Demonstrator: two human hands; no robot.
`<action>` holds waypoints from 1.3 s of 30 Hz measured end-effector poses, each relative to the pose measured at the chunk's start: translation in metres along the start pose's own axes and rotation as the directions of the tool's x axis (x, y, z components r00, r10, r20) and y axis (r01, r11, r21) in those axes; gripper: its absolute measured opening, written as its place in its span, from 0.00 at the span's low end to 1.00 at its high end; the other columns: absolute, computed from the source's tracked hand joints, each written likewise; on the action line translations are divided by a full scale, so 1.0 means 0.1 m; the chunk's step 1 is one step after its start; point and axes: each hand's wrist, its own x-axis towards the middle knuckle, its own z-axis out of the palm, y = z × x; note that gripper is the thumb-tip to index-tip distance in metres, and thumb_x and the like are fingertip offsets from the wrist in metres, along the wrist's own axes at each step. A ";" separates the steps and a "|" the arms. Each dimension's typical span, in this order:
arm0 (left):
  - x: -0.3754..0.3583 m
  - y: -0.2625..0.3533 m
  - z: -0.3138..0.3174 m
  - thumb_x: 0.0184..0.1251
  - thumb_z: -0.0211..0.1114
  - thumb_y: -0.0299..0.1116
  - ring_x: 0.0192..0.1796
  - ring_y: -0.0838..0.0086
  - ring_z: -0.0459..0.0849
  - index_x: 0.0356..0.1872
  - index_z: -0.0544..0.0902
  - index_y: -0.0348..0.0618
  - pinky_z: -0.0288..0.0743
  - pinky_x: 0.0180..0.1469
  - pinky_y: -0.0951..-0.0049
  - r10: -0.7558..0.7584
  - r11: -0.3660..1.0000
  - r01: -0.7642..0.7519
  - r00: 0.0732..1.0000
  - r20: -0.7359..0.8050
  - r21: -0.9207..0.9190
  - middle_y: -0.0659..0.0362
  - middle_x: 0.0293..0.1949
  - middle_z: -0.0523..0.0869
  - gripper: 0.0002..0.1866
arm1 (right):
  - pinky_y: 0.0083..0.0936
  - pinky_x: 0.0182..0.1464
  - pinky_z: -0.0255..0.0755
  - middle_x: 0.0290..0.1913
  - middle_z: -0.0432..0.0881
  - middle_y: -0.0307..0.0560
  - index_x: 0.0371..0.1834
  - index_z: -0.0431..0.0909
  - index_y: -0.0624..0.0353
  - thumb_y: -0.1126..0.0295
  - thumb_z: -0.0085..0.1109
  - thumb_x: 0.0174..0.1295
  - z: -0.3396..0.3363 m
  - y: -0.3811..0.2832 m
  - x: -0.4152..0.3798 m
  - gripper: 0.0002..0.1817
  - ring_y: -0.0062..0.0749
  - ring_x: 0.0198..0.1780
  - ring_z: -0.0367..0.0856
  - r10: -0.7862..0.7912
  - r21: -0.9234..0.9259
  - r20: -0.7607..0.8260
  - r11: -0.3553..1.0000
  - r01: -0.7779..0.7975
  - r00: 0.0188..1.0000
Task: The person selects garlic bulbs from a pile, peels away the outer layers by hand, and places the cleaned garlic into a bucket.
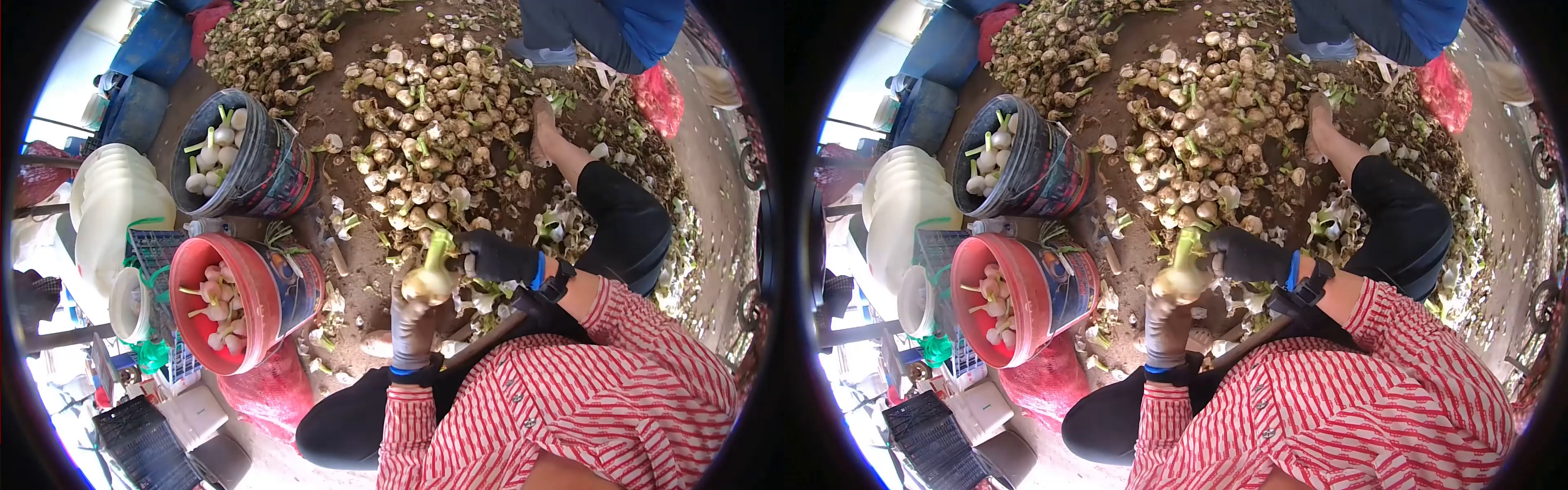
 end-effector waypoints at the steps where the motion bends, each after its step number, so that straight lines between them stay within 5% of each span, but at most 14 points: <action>1: -0.03 -0.03 0.00 0.45 0.72 0.30 0.52 0.65 0.76 0.59 0.64 0.43 0.72 0.56 0.68 -0.058 0.989 0.060 0.998 0.020 -0.134 0.54 0.52 0.74 0.37 | 0.22 0.43 0.71 0.38 0.80 0.46 0.51 0.72 0.65 0.77 0.48 0.56 0.07 0.04 -0.01 0.18 0.21 0.38 0.74 -0.057 -0.087 -0.119 0.995 0.047 0.991; 6: 0.03 -0.17 -0.06 0.56 0.63 0.44 0.49 0.66 0.78 0.57 0.68 0.39 0.72 0.50 0.66 0.028 0.997 -0.030 0.999 0.032 0.074 0.51 0.51 0.77 0.30 | 0.28 0.47 0.70 0.44 0.77 0.53 0.48 0.73 0.65 0.77 0.54 0.53 0.31 0.14 0.06 0.17 0.33 0.44 0.76 -0.226 -0.134 -0.506 0.974 0.183 0.832; 8: -0.01 -0.14 -0.06 0.57 0.60 0.52 0.47 0.66 0.78 0.57 0.68 0.42 0.74 0.46 0.67 -0.130 0.924 0.138 0.990 0.046 -0.356 0.52 0.49 0.77 0.31 | 0.30 0.50 0.70 0.44 0.76 0.55 0.44 0.74 0.64 0.76 0.59 0.51 0.18 0.26 0.09 0.15 0.44 0.47 0.76 -0.461 -0.465 -0.326 0.838 0.284 0.825; 10: 0.07 -0.16 -0.13 0.56 0.59 0.60 0.46 0.69 0.79 0.54 0.69 0.47 0.77 0.39 0.75 -0.183 0.924 0.235 0.965 0.189 -0.303 0.56 0.50 0.76 0.33 | 0.32 0.49 0.71 0.42 0.76 0.54 0.41 0.74 0.64 0.77 0.60 0.49 0.19 0.21 0.13 0.14 0.49 0.45 0.75 -0.536 -0.453 -0.311 0.809 0.374 0.784; 12: 0.05 -0.08 0.07 0.55 0.56 0.65 0.45 0.69 0.79 0.55 0.68 0.46 0.76 0.39 0.75 -0.218 0.969 0.206 0.973 -0.078 -0.135 0.56 0.50 0.76 0.36 | 0.31 0.46 0.72 0.40 0.76 0.53 0.43 0.74 0.64 0.79 0.57 0.50 0.24 0.30 0.13 0.15 0.44 0.43 0.77 -0.547 -0.448 -0.365 0.813 0.373 0.753; 16: 0.03 -0.07 0.18 0.59 0.59 0.55 0.48 0.66 0.78 0.60 0.62 0.40 0.77 0.48 0.70 0.102 0.835 -0.015 0.987 -0.128 0.549 0.52 0.50 0.75 0.36 | 0.25 0.40 0.73 0.37 0.78 0.52 0.47 0.72 0.65 0.79 0.47 0.54 0.26 0.22 -0.01 0.15 0.35 0.36 0.79 -0.292 -0.333 -0.452 0.932 0.145 0.842; 18: -0.01 -0.03 0.19 0.61 0.62 0.46 0.49 0.66 0.78 0.61 0.60 0.38 0.75 0.52 0.67 0.049 0.893 0.022 0.988 -0.147 0.450 0.50 0.49 0.75 0.34 | 0.24 0.37 0.72 0.35 0.77 0.46 0.45 0.72 0.67 0.76 0.46 0.59 0.11 0.26 0.02 0.12 0.27 0.32 0.76 -0.237 0.168 -0.270 0.943 0.288 0.933; 22: -0.02 -0.06 0.24 0.55 0.68 0.40 0.50 0.66 0.77 0.62 0.60 0.40 0.75 0.53 0.69 0.104 0.988 -0.079 0.975 -0.196 0.132 0.52 0.50 0.74 0.37 | 0.16 0.33 0.65 0.29 0.74 0.34 0.36 0.74 0.64 0.60 0.52 0.63 -0.10 -0.02 -0.12 0.15 0.14 0.30 0.68 -0.056 0.278 -0.111 0.957 0.085 0.992; 26: 0.00 -0.15 0.16 0.46 0.74 0.42 0.50 0.69 0.77 0.62 0.60 0.41 0.74 0.53 0.70 0.121 0.903 -0.073 0.989 -0.086 0.423 0.55 0.48 0.76 0.43 | 0.18 0.40 0.68 0.34 0.80 0.37 0.42 0.75 0.64 0.67 0.58 0.58 -0.09 0.21 -0.11 0.13 0.18 0.35 0.74 -0.199 -0.012 -0.058 0.980 0.199 0.978; 30: -0.06 -0.13 0.14 0.44 0.75 0.33 0.49 0.70 0.78 0.63 0.58 0.43 0.74 0.53 0.72 -0.091 0.996 0.090 0.993 0.079 0.007 0.57 0.50 0.75 0.44 | 0.26 0.36 0.72 0.35 0.81 0.48 0.44 0.74 0.64 0.67 0.48 0.59 -0.50 0.35 -0.11 0.14 0.26 0.34 0.79 -0.120 0.078 -0.440 0.982 0.171 0.890; 32: -0.07 -0.09 0.28 0.44 0.74 0.31 0.49 0.69 0.78 0.64 0.58 0.43 0.74 0.53 0.71 -0.042 0.996 0.039 0.998 0.040 0.074 0.56 0.49 0.75 0.44 | 0.28 0.38 0.73 0.36 0.80 0.50 0.46 0.75 0.59 0.64 0.51 0.56 -0.73 0.17 -0.22 0.16 0.34 0.37 0.81 0.544 -0.689 -0.076 0.577 -0.438 0.835; 33: -0.05 -0.12 0.23 0.45 0.73 0.28 0.49 0.69 0.77 0.64 0.58 0.43 0.75 0.52 0.72 -0.014 0.995 0.013 1.000 0.000 0.097 0.55 0.49 0.75 0.43 | 0.28 0.38 0.73 0.36 0.80 0.50 0.46 0.75 0.59 0.64 0.51 0.56 -0.71 0.27 -0.29 0.16 0.34 0.37 0.81 0.543 -0.689 -0.076 0.578 -0.438 0.837; 37: 0.01 -0.16 0.34 0.48 0.69 0.23 0.46 0.73 0.77 0.63 0.58 0.40 0.75 0.49 0.77 0.130 0.898 -0.083 0.988 -0.079 0.431 0.54 0.48 0.75 0.40 | 0.34 0.39 0.73 0.35 0.81 0.50 0.46 0.78 0.54 0.61 0.59 0.50 -0.33 0.50 -0.27 0.19 0.42 0.37 0.81 -0.405 -0.681 -0.258 0.720 0.132 0.877; 39: 0.06 -0.24 0.27 0.48 0.69 0.22 0.45 0.73 0.78 0.63 0.59 0.39 0.76 0.48 0.77 0.188 0.848 -0.119 0.979 -0.082 0.517 0.54 0.48 0.75 0.39 | 0.35 0.39 0.73 0.34 0.81 0.51 0.43 0.79 0.56 0.60 0.61 0.49 -0.08 0.12 -0.22 0.19 0.44 0.36 0.81 -0.329 -0.653 -0.251 0.752 0.092 0.911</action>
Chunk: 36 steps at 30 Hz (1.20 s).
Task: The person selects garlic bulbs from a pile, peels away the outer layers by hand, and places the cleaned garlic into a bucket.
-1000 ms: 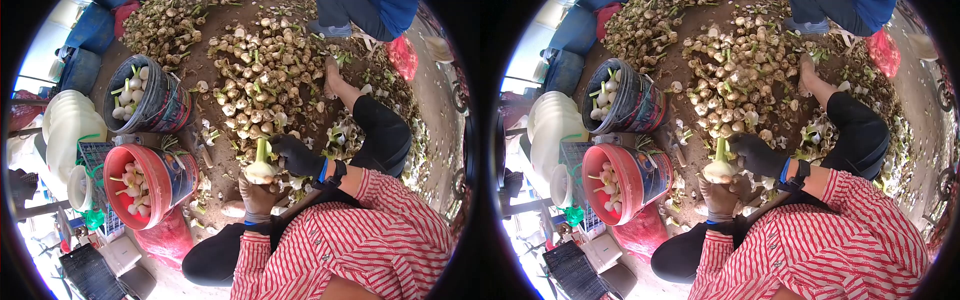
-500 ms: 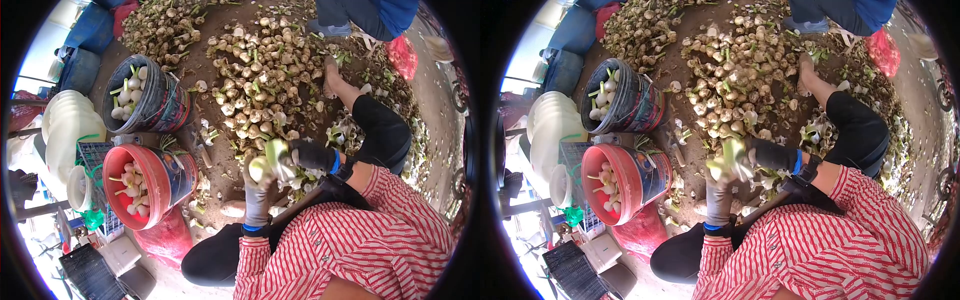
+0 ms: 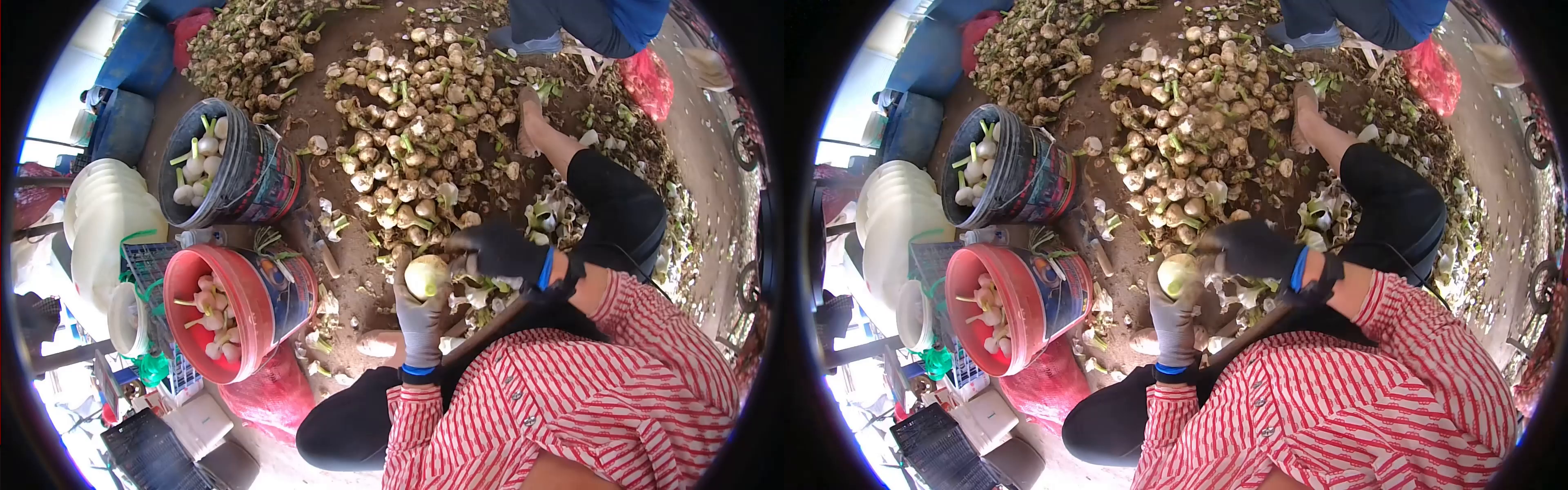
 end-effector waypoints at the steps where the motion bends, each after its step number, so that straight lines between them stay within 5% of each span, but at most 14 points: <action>1: 0.02 -0.04 0.00 0.48 0.69 0.22 0.44 0.74 0.78 0.63 0.59 0.37 0.76 0.47 0.78 0.056 0.994 -0.053 0.998 -0.034 0.092 0.54 0.47 0.76 0.39 | 0.36 0.39 0.73 0.33 0.81 0.53 0.39 0.80 0.57 0.59 0.63 0.47 -0.02 -0.17 0.03 0.18 0.45 0.35 0.81 0.049 0.019 0.068 0.999 -0.050 0.996; 9: -0.04 -0.04 -0.17 0.42 0.74 0.27 0.42 0.74 0.78 0.62 0.59 0.35 0.77 0.44 0.77 -0.112 0.983 0.120 0.992 -0.066 0.141 0.55 0.46 0.77 0.43 | 0.40 0.34 0.71 0.26 0.78 0.51 0.30 0.77 0.58 0.66 0.61 0.40 0.06 -0.39 0.09 0.12 0.49 0.31 0.78 -0.028 -0.150 0.143 0.987 0.050 0.989; 13: -0.08 -0.01 -0.23 0.44 0.73 0.35 0.48 0.71 0.77 0.57 0.66 0.34 0.71 0.53 0.73 -0.152 0.931 0.237 0.943 0.296 -0.278 0.56 0.47 0.76 0.38 | 0.37 0.33 0.71 0.25 0.76 0.53 0.33 0.76 0.60 0.71 0.59 0.42 0.17 -0.01 0.22 0.12 0.49 0.30 0.78 0.056 -0.091 -0.097 0.994 -0.065 0.994; 15: -0.10 0.01 -0.20 0.42 0.75 0.36 0.51 0.71 0.75 0.57 0.65 0.34 0.70 0.54 0.73 -0.161 0.920 0.242 0.951 0.265 -0.308 0.56 0.48 0.75 0.40 | 0.33 0.36 0.71 0.27 0.78 0.49 0.38 0.76 0.62 0.73 0.57 0.50 0.17 0.04 0.26 0.11 0.41 0.32 0.79 0.080 0.134 -0.084 0.989 -0.068 0.993; 17: -0.08 0.04 -0.19 0.35 0.79 0.39 0.51 0.68 0.75 0.66 0.54 0.38 0.74 0.51 0.72 -0.255 0.912 0.306 0.944 0.208 -0.272 0.53 0.53 0.72 0.55 | 0.26 0.41 0.70 0.32 0.79 0.42 0.41 0.75 0.64 0.72 0.54 0.58 0.15 -0.02 0.19 0.10 0.27 0.36 0.77 0.241 0.840 0.295 0.395 -0.371 0.925; 19: -0.04 0.19 -0.07 0.34 0.80 0.38 0.52 0.66 0.75 0.67 0.52 0.38 0.73 0.52 0.70 -0.146 0.960 0.200 0.954 0.263 -0.194 0.53 0.54 0.71 0.57 | 0.19 0.42 0.68 0.35 0.77 0.36 0.41 0.75 0.64 0.71 0.53 0.61 0.17 -0.08 0.12 0.09 0.16 0.38 0.71 0.181 0.709 0.226 0.643 -0.289 0.957; 21: -0.01 0.14 -0.10 0.41 0.76 0.37 0.52 0.66 0.75 0.67 0.52 0.38 0.73 0.54 0.68 -0.091 0.961 0.162 0.949 0.301 -0.223 0.52 0.54 0.72 0.52 | 0.16 0.40 0.68 0.33 0.76 0.35 0.40 0.75 0.63 0.70 0.55 0.60 0.13 -0.12 0.10 0.09 0.14 0.36 0.71 0.176 0.815 0.328 0.443 -0.372 0.928; 25: -0.01 0.10 -0.17 0.54 0.67 0.38 0.51 0.66 0.75 0.64 0.58 0.39 0.72 0.54 0.66 -0.137 0.929 0.176 0.981 0.138 -0.327 0.52 0.52 0.73 0.38 | 0.19 0.38 0.70 0.29 0.77 0.36 0.41 0.74 0.61 0.69 0.56 0.59 0.11 -0.27 0.07 0.10 0.18 0.34 0.73 0.199 0.731 0.282 0.588 -0.345 0.938; 27: -0.01 0.04 -0.20 0.60 0.60 0.36 0.49 0.66 0.76 0.59 0.65 0.39 0.71 0.54 0.67 -0.140 0.882 0.151 0.989 0.057 -0.447 0.53 0.51 0.75 0.27 | 0.18 0.36 0.70 0.28 0.76 0.35 0.41 0.74 0.60 0.69 0.55 0.60 0.21 -0.29 -0.01 0.09 0.17 0.31 0.73 0.257 0.799 0.394 0.378 -0.467 0.882; 29: 0.00 0.03 -0.18 0.60 0.58 0.36 0.45 0.69 0.78 0.53 0.68 0.39 0.72 0.52 0.69 -0.215 0.895 0.194 0.977 -0.008 -0.401 0.56 0.45 0.78 0.22 | 0.18 0.38 0.69 0.28 0.75 0.33 0.40 0.74 0.60 0.60 0.59 0.59 0.20 -0.32 -0.04 0.14 0.17 0.33 0.73 0.206 0.864 0.425 0.197 -0.463 0.881; 30: -0.01 -0.02 -0.17 0.59 0.59 0.38 0.43 0.70 0.78 0.51 0.69 0.39 0.73 0.50 0.69 0.000 1.000 0.000 1.000 -0.010 0.020 0.57 0.41 0.79 0.21 | 0.21 0.42 0.70 0.28 0.72 0.31 0.42 0.72 0.59 0.50 0.59 0.57 0.21 -0.31 -0.02 0.23 0.19 0.34 0.73 -0.031 0.966 0.193 0.181 -0.185 0.981; 32: 0.01 -0.11 -0.36 0.55 0.63 0.37 0.38 0.69 0.80 0.43 0.74 0.39 0.73 0.48 0.69 0.263 0.461 -0.332 0.937 0.231 0.823 0.57 0.34 0.81 0.17 | 0.23 0.43 0.69 0.30 0.71 0.32 0.43 0.71 0.59 0.46 0.59 0.55 0.08 -0.37 -0.07 0.26 0.20 0.35 0.73 -0.001 0.981 0.178 0.083 -0.178 0.984; 35: 0.00 -0.20 -0.48 0.49 0.63 0.27 0.35 0.69 0.81 0.28 0.80 0.41 0.73 0.39 0.73 0.455 0.246 -0.355 0.864 0.216 0.902 0.57 0.30 0.82 0.04 | 0.23 0.46 0.68 0.38 0.73 0.38 0.43 0.70 0.60 0.64 0.61 0.56 -0.27 -0.33 -0.24 0.16 0.24 0.42 0.72 0.010 0.913 0.190 0.365 -0.181 0.982; 36: 0.01 -0.23 -0.54 0.50 0.64 0.29 0.35 0.70 0.81 0.31 0.79 0.41 0.74 0.39 0.72 0.458 0.363 -0.405 0.862 0.217 0.839 0.58 0.29 0.81 0.07 | 0.23 0.47 0.67 0.41 0.73 0.40 0.43 0.70 0.60 0.70 0.61 0.56 -0.35 -0.26 -0.28 0.14 0.25 0.44 0.72 -0.030 0.855 0.148 0.506 -0.113 0.988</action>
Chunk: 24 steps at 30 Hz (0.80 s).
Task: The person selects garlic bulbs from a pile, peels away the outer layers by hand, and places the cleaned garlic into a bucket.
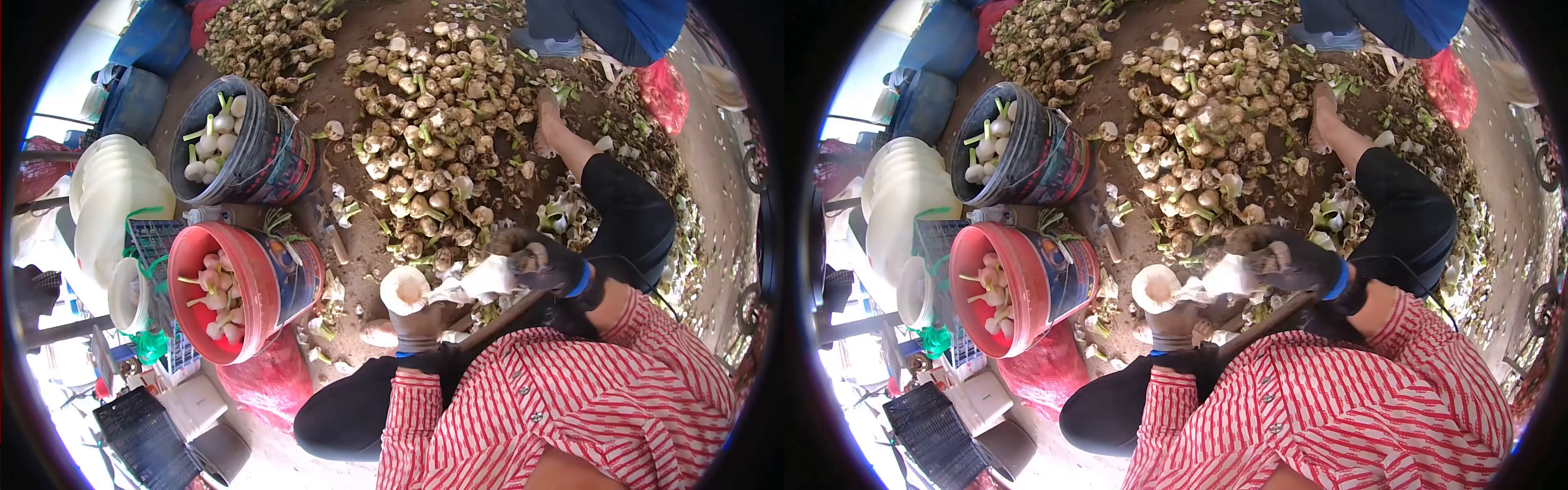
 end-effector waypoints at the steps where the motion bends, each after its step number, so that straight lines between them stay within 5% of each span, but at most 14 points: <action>1: -0.03 -0.03 0.01 0.50 0.64 0.29 0.35 0.70 0.81 0.31 0.79 0.41 0.74 0.39 0.72 -0.001 1.000 0.001 1.000 0.001 -0.001 0.58 0.29 0.81 0.07 | 0.22 0.48 0.67 0.42 0.73 0.39 0.43 0.70 0.60 0.70 0.61 0.57 -0.08 -0.01 -0.04 0.14 0.25 0.44 0.71 -0.173 -0.170 0.017 0.970 0.173 0.985; 3: -0.04 -0.05 0.03 0.50 0.66 0.32 0.37 0.70 0.81 0.36 0.78 0.40 0.75 0.38 0.71 -0.265 0.947 0.261 0.964 0.003 -0.190 0.58 0.30 0.82 0.13 | 0.21 0.46 0.67 0.41 0.73 0.39 0.43 0.70 0.61 0.71 0.58 0.58 -0.36 0.05 -0.18 0.12 0.23 0.43 0.72 -0.154 -0.322 -0.078 0.939 0.121 0.985; 4: -0.01 -0.01 0.01 0.50 0.66 0.32 0.37 0.70 0.81 0.36 0.78 0.40 0.75 0.38 0.71 -0.264 0.946 0.260 0.964 0.004 -0.192 0.58 0.30 0.82 0.13 | 0.22 0.46 0.69 0.37 0.77 0.40 0.43 0.71 0.62 0.69 0.57 0.60 -0.46 -0.12 -0.22 0.11 0.27 0.42 0.75 0.259 -0.026 -0.255 0.961 -0.275 0.931; 5: 0.04 0.08 -0.03 0.54 0.63 0.36 0.36 0.70 0.81 0.37 0.78 0.39 0.75 0.36 0.73 -0.457 0.756 0.402 0.889 0.023 -0.516 0.57 0.30 0.81 0.12 | 0.27 0.48 0.69 0.40 0.78 0.45 0.46 0.72 0.61 0.68 0.59 0.57 -0.60 -0.15 -0.26 0.15 0.34 0.45 0.77 0.422 0.208 -0.299 0.904 -0.374 0.856; 6: 0.09 0.16 -0.07 0.59 0.60 0.40 0.35 0.70 0.82 0.37 0.78 0.39 0.76 0.34 0.74 -0.614 0.448 0.460 0.782 0.111 -0.767 0.57 0.29 0.81 0.14 | 0.29 0.48 0.69 0.42 0.78 0.47 0.48 0.72 0.60 0.67 0.59 0.56 -0.69 -0.22 -0.26 0.18 0.37 0.46 0.77 0.467 -0.331 -0.342 0.752 -0.570 0.815; 7: 0.14 0.20 -0.08 0.64 0.57 0.44 0.34 0.70 0.82 0.38 0.78 0.38 0.76 0.32 0.76 -0.707 0.073 0.420 0.661 0.250 -0.905 0.56 0.29 0.81 0.17 | 0.31 0.48 0.69 0.44 0.78 0.49 0.51 0.72 0.59 0.66 0.60 0.54 -0.75 -0.28 -0.25 0.20 0.40 0.46 0.77 0.474 -0.746 -0.404 0.325 -0.582 0.782; 8: 0.15 0.19 -0.03 0.67 0.52 0.52 0.26 0.75 0.80 0.34 0.78 0.37 0.72 0.28 0.78 -0.765 0.195 0.491 0.618 0.182 -0.849 0.59 0.24 0.79 0.23 | 0.31 0.48 0.69 0.44 0.78 0.49 0.51 0.72 0.59 0.66 0.60 0.54 -0.76 -0.13 -0.26 0.20 0.40 0.46 0.77 0.475 -0.744 -0.406 0.325 -0.585 0.781; 9: 0.16 0.22 -0.01 0.67 0.52 0.52 0.26 0.75 0.80 0.34 0.78 0.37 0.72 0.28 0.78 -0.763 0.194 0.496 0.619 0.188 -0.846 0.59 0.24 0.79 0.23 | 0.32 0.48 0.69 0.46 0.78 0.51 0.52 0.72 0.58 0.65 0.61 0.52 -0.77 0.14 -0.27 0.23 0.43 0.47 0.77 0.300 -0.786 -0.306 0.456 -0.418 0.903; 11: 0.17 0.31 0.03 0.65 0.54 0.54 0.22 0.81 0.74 0.29 0.78 0.38 0.68 0.25 0.79 -0.602 0.668 0.421 0.790 -0.114 -0.613 0.61 0.20 0.77 0.24 | 0.34 0.50 0.69 0.47 0.77 0.54 0.52 0.74 0.58 0.63 0.60 0.50 -0.54 0.25 -0.13 0.24 0.47 0.48 0.77 0.015 -0.695 -0.139 0.711 -0.108 0.990; 13: 0.17 0.33 0.04 0.64 0.56 0.54 0.22 0.83 0.70 0.27 0.77 0.38 0.65 0.24 0.80 -0.625 0.657 0.501 0.780 -0.036 -0.564 0.63 0.19 0.75 0.24 | 0.34 0.48 0.70 0.41 0.80 0.50 0.43 0.78 0.58 0.60 0.60 0.50 -0.04 0.14 0.13 0.19 0.42 0.44 0.79 -0.056 -0.688 -0.054 0.726 0.004 0.997; 16: 0.19 0.37 0.09 0.60 0.63 0.44 0.23 0.71 0.73 0.23 0.77 0.38 0.66 0.26 0.70 -0.362 0.926 0.303 0.883 -0.299 -0.226 0.57 0.19 0.75 0.18 | 0.34 0.31 0.71 0.27 0.79 0.48 0.28 0.75 0.58 0.62 0.62 0.41 0.41 0.01 0.37 0.14 0.43 0.28 0.79 -0.061 -0.855 -0.072 0.518 -0.030 0.996; 19: 0.24 0.39 -0.03 0.59 0.64 0.43 0.25 0.70 0.75 0.22 0.78 0.38 0.67 0.28 0.70 -0.214 0.967 0.243 0.940 -0.264 0.082 0.57 0.20 0.75 0.17 | 0.37 0.28 0.71 0.25 0.78 0.49 0.26 0.75 0.57 0.63 0.62 0.40 0.57 0.25 0.41 0.12 0.46 0.24 0.78 -0.032 -0.901 -0.129 0.422 -0.104 0.991; 23: 0.25 0.41 -0.05 0.58 0.64 0.43 0.23 0.71 0.75 0.21 0.78 0.38 0.66 0.27 0.71 -0.113 0.969 0.151 0.975 -0.191 0.198 0.57 0.18 0.75 0.17 | 0.38 0.28 0.71 0.23 0.77 0.53 0.26 0.74 0.58 0.66 0.57 0.43 0.55 0.42 0.43 0.09 0.47 0.24 0.77 -0.066 -0.934 -0.094 0.351 -0.065 0.993; 24: 0.25 0.45 -0.04 0.58 0.64 0.41 0.22 0.70 0.75 0.20 0.78 0.38 0.67 0.26 0.70 -0.213 0.965 0.241 0.950 -0.230 0.101 0.57 0.19 0.76 0.16 | 0.38 0.28 0.71 0.23 0.77 0.53 0.26 0.74 0.58 0.66 0.57 0.43 0.50 0.41 0.44 0.09 0.47 0.24 0.77 -0.067 -0.934 -0.096 0.350 -0.067 0.993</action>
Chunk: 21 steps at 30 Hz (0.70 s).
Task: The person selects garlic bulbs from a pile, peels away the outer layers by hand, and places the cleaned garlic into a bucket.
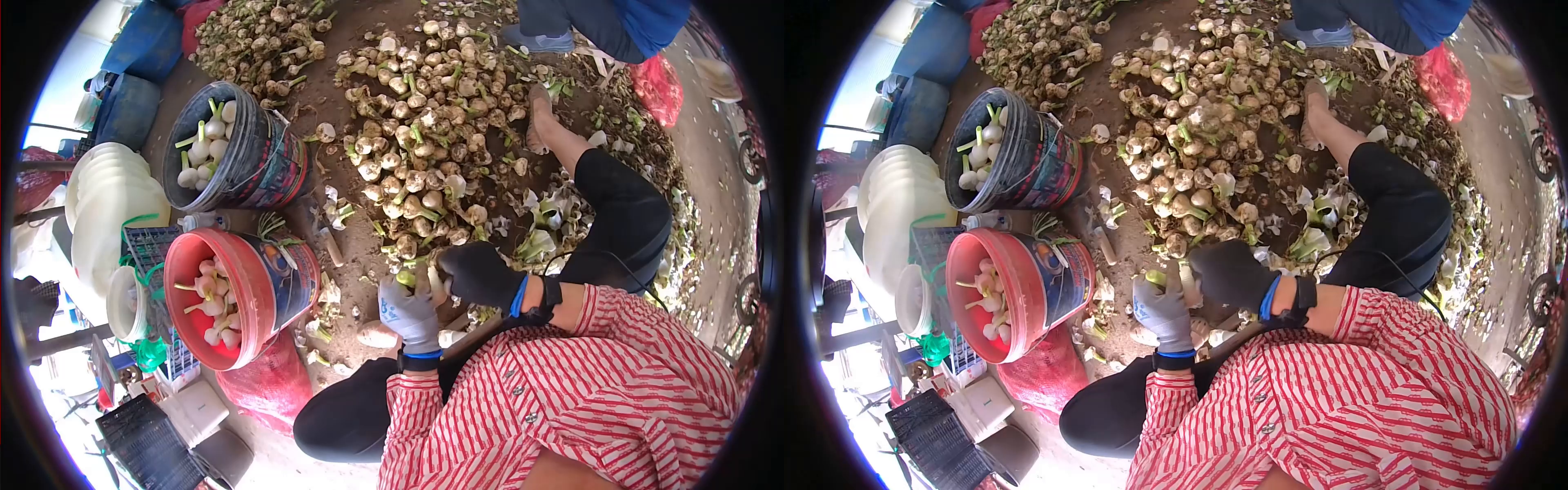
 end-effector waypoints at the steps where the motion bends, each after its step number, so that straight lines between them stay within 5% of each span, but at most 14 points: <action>1: -0.01 0.02 0.00 0.58 0.64 0.39 0.22 0.69 0.75 0.20 0.78 0.38 0.68 0.25 0.69 -0.110 0.991 0.108 0.994 -0.022 -0.078 0.56 0.20 0.76 0.15 | 0.35 0.29 0.71 0.23 0.77 0.53 0.25 0.74 0.60 0.69 0.56 0.43 -0.06 0.05 0.02 0.08 0.45 0.25 0.77 0.111 0.137 0.063 0.984 -0.118 0.992; 2: 0.01 -0.01 -0.02 0.58 0.64 0.39 0.22 0.69 0.75 0.20 0.78 0.38 0.68 0.25 0.69 -0.110 0.991 0.108 0.994 -0.024 -0.077 0.56 0.20 0.76 0.15 | 0.33 0.30 0.71 0.23 0.76 0.52 0.25 0.73 0.62 0.71 0.55 0.44 -0.11 0.08 0.01 0.07 0.42 0.26 0.77 0.209 0.264 0.142 0.934 -0.240 0.968; 3: 0.05 -0.06 -0.04 0.60 0.60 0.43 0.23 0.69 0.77 0.24 0.79 0.37 0.70 0.27 0.70 -0.352 0.833 0.365 0.929 0.111 -0.416 0.55 0.23 0.78 0.17 | 0.33 0.30 0.71 0.23 0.76 0.52 0.25 0.73 0.62 0.71 0.55 0.44 -0.13 0.11 -0.02 0.07 0.42 0.26 0.77 0.205 0.263 0.141 0.935 -0.236 0.969; 5: 0.07 -0.28 -0.01 0.64 0.50 0.54 0.29 0.68 0.81 0.35 0.79 0.34 0.77 0.32 0.71 -0.420 0.189 0.615 0.755 0.503 -0.765 0.54 0.31 0.83 0.27 | 0.26 0.34 0.70 0.27 0.76 0.45 0.30 0.73 0.65 0.74 0.53 0.46 -0.16 0.16 -0.10 0.08 0.32 0.30 0.76 -0.036 0.867 0.417 0.315 -0.386 0.908; 6: -0.07 -0.53 0.12 0.64 0.50 0.54 0.29 0.68 0.81 0.35 0.79 0.34 0.77 0.32 0.71 -0.427 0.190 0.614 0.754 0.499 -0.766 0.54 0.31 0.83 0.27 | 0.22 0.37 0.68 0.32 0.74 0.40 0.35 0.73 0.66 0.74 0.52 0.48 -0.23 0.06 -0.18 0.11 0.26 0.34 0.72 -0.121 0.822 0.569 0.101 -0.561 0.813; 9: -0.20 -0.73 0.20 0.52 0.65 0.33 0.34 0.68 0.82 0.38 0.77 0.36 0.76 0.37 0.72 -0.120 0.886 0.246 0.941 0.316 -0.393 0.56 0.31 0.82 0.14 | 0.21 0.38 0.68 0.34 0.75 0.42 0.39 0.74 0.65 0.65 0.58 0.55 -0.50 -0.22 -0.29 0.14 0.25 0.34 0.72 -0.593 0.955 0.288 0.231 -0.184 0.752; 10: -0.18 -0.69 0.14 0.48 0.69 0.28 0.35 0.69 0.82 0.38 0.77 0.36 0.76 0.38 0.73 0.023 0.986 0.024 0.961 0.275 -0.167 0.58 0.30 0.82 0.15 | 0.22 0.39 0.68 0.35 0.75 0.43 0.38 0.74 0.64 0.63 0.58 0.55 -0.64 -0.26 -0.31 0.15 0.26 0.35 0.73 -0.608 0.908 0.418 0.254 -0.334 0.675; 11: -0.10 -0.51 0.05 0.48 0.70 0.30 0.33 0.70 0.82 0.37 0.77 0.37 0.76 0.37 0.74 0.080 0.996 -0.061 0.943 0.322 -0.069 0.59 0.28 0.82 0.15 | 0.24 0.39 0.69 0.36 0.76 0.45 0.37 0.74 0.64 0.62 0.59 0.54 -0.76 -0.27 -0.32 0.16 0.28 0.36 0.74 -0.617 0.836 0.534 0.281 -0.472 0.579; 13: -0.04 -0.47 0.02 0.45 0.72 0.34 0.32 0.72 0.81 0.35 0.78 0.41 0.76 0.38 0.74 0.032 0.999 -0.020 0.916 0.399 -0.034 0.61 0.27 0.81 0.16 | 0.25 0.39 0.70 0.36 0.76 0.46 0.40 0.74 0.63 0.61 0.58 0.55 -0.54 -0.05 -0.27 0.17 0.28 0.38 0.76 -0.469 0.870 0.278 0.494 -0.012 0.838; 14: -0.03 -0.44 0.01 0.42 0.75 0.38 0.31 0.75 0.80 0.32 0.78 0.44 0.75 0.40 0.73 -0.018 1.000 0.018 0.882 0.471 0.004 0.63 0.26 0.80 0.17 | 0.26 0.39 0.71 0.37 0.77 0.47 0.42 0.74 0.63 0.62 0.57 0.56 -0.40 0.02 -0.23 0.16 0.28 0.39 0.76 -0.373 0.854 0.255 0.520 -0.027 0.892; 17: -0.24 -0.30 0.21 0.40 0.77 0.37 0.36 0.70 0.80 0.44 0.72 0.41 0.75 0.42 0.73 -0.044 0.586 0.168 0.983 0.175 -0.793 0.60 0.36 0.80 0.29 | 0.26 0.39 0.72 0.37 0.78 0.47 0.45 0.73 0.61 0.66 0.54 0.58 -0.17 0.00 -0.04 0.14 0.30 0.39 0.78 -0.216 0.499 -0.198 0.817 0.288 0.956; 18: -0.24 -0.38 0.22 0.42 0.76 0.35 0.38 0.70 0.80 0.45 0.72 0.40 0.75 0.42 0.74 -0.110 0.501 0.332 0.941 0.321 -0.799 0.60 0.37 0.79 0.29 | 0.26 0.39 0.72 0.37 0.78 0.46 0.46 0.73 0.61 0.67 0.54 0.58 -0.12 -0.01 -0.02 0.14 0.30 0.39 0.78 -0.219 0.331 -0.338 0.883 0.334 0.915; 20: -0.26 -0.59 0.23 0.51 0.68 0.37 0.39 0.71 0.79 0.47 0.72 0.38 0.75 0.41 0.74 -0.204 0.549 0.455 0.886 0.416 -0.701 0.59 0.38 0.79 0.24 | 0.28 0.37 0.73 0.34 0.79 0.48 0.45 0.74 0.60 0.67 0.52 0.59 0.00 -0.05 -0.08 0.13 0.33 0.37 0.79 -0.305 0.392 -0.115 0.861 0.325 0.946; 21: -0.27 -0.75 0.27 0.58 0.60 0.40 0.39 0.73 0.79 0.48 0.72 0.38 0.75 0.39 0.74 -0.229 0.677 0.415 0.904 0.362 -0.608 0.58 0.38 0.79 0.21 | 0.27 0.33 0.73 0.32 0.79 0.48 0.44 0.76 0.57 0.69 0.54 0.57 -0.09 -0.21 -0.23 0.12 0.36 0.33 0.80 -0.209 0.730 0.234 0.683 -0.029 0.950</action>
